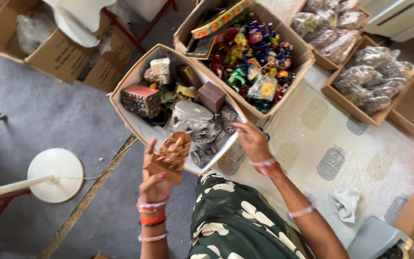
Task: Wiping and inspecting small decorative figurines at a workstation cluttered with inventory.
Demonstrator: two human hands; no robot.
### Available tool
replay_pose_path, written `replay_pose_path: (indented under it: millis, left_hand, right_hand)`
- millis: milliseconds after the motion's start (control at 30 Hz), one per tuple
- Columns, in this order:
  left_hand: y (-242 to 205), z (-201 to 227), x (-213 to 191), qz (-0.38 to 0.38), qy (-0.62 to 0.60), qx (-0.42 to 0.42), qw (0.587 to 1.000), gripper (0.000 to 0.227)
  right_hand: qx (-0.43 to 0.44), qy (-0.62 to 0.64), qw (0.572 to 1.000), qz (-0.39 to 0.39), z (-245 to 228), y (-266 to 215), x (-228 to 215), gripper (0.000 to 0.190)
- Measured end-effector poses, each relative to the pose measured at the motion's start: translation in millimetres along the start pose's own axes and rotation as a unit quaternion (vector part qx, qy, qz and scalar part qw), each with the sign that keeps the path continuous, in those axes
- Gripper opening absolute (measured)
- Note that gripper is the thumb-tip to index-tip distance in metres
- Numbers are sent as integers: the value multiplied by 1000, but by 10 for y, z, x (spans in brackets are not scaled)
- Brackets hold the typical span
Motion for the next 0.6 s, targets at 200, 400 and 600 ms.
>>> replay_pose_path:
  millis: [200,400,600]
  left_hand:
    - [-33,-1198,640,-115,-226,-225,941,87]
    - [-541,-2259,1195,-124,-271,-361,884,70]
    - [-1041,-2695,1799,33,-308,-465,830,98]
  right_hand:
    - [98,-182,960,190,2178,-1241,-1429,42]
    - [297,-429,830,197,3314,-2638,-2133,75]
    - [370,-375,827,198,3818,-3105,-2088,79]
Point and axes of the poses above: each hand's wrist, its own y-axis towards the middle knuckle, its own x-axis out of the palm, z = x × y, the point moved 7 cm from there along y, towards the middle knuckle, and after that the axes turned 9 degrees about x, right-handed, at the moved point
